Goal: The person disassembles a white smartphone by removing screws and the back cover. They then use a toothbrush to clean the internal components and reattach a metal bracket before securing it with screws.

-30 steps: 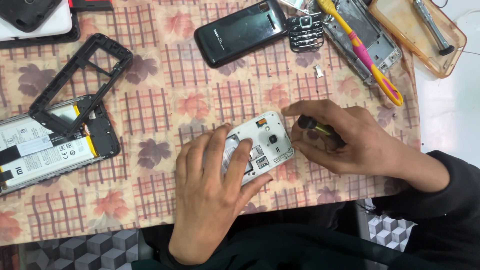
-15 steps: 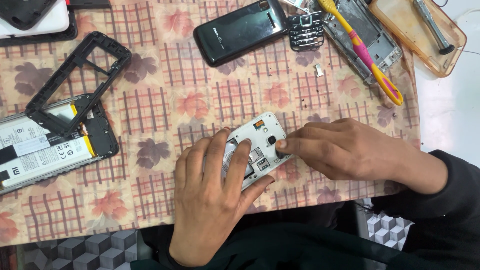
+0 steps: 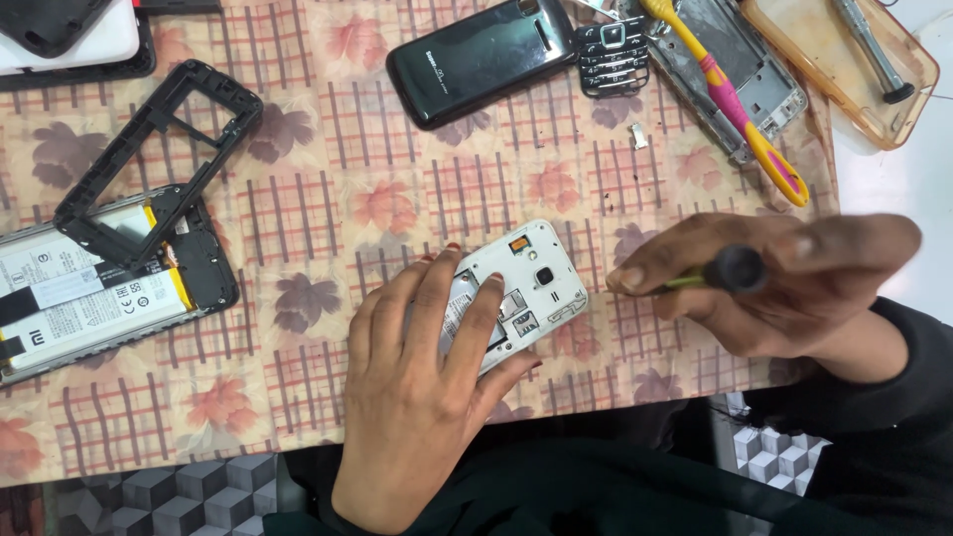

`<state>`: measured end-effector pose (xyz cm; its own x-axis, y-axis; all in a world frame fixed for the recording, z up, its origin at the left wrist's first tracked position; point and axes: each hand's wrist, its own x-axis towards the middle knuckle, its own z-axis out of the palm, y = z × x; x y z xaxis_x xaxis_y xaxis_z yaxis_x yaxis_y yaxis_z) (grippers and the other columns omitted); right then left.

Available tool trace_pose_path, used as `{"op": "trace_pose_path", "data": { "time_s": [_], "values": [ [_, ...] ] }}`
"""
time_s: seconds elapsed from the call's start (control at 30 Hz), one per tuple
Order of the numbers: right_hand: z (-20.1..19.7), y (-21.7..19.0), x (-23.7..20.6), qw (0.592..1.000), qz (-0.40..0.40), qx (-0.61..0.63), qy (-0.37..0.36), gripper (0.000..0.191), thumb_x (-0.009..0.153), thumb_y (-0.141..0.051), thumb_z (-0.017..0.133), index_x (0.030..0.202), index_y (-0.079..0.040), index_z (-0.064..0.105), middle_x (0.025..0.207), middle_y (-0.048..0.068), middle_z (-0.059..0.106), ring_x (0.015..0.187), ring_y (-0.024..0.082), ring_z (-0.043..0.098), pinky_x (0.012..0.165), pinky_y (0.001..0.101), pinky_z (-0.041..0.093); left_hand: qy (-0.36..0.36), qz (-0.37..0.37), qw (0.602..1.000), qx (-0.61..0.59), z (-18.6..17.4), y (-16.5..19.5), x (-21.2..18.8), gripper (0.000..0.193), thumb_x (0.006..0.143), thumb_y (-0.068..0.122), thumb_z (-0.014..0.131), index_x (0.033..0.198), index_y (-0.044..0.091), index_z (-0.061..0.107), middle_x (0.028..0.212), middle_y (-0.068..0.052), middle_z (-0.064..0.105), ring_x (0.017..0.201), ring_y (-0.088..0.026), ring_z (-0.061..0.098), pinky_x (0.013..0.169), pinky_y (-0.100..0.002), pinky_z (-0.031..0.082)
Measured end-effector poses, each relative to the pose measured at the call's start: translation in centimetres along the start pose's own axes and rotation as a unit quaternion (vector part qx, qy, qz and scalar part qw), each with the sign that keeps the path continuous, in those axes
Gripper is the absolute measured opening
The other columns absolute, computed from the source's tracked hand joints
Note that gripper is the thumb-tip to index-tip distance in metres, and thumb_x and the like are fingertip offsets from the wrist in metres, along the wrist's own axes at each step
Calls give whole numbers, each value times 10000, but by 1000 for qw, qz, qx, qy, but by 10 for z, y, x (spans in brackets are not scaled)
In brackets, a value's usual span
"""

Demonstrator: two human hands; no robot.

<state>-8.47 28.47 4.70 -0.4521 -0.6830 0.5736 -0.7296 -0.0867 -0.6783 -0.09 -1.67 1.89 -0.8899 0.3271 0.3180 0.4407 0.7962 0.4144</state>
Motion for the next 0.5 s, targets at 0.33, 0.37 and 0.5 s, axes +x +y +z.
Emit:
{"op": "trace_pose_path", "data": {
  "time_s": [0.33,0.37,0.5],
  "values": [
    [1,-3,-1,999,17,-41,-9,654,906,37,645,1426,-23,252,1053,243,666,968,404,755,816,523,661,-10,2,1000,-5,3,1,0,673,772,546,792,1265,107,661,1369,-154,567,1263,-352,513,1047,-541,415],
    [1,-5,3,999,2,-49,-14,652,906,41,652,1421,-37,259,1050,239,665,967,384,763,831,527,659,-10,2,1000,-5,3,0,0,672,771,546,793,1263,106,663,1369,-154,567,1262,-352,514,1047,-542,415],
    [3,-10,16,996,-24,-78,-20,641,908,55,656,1408,-74,274,1023,219,658,947,341,774,863,517,652,-12,5,1000,-5,3,0,0,671,770,548,789,1257,102,668,1368,-161,567,1259,-355,516,1044,-544,414]
  ]
}}
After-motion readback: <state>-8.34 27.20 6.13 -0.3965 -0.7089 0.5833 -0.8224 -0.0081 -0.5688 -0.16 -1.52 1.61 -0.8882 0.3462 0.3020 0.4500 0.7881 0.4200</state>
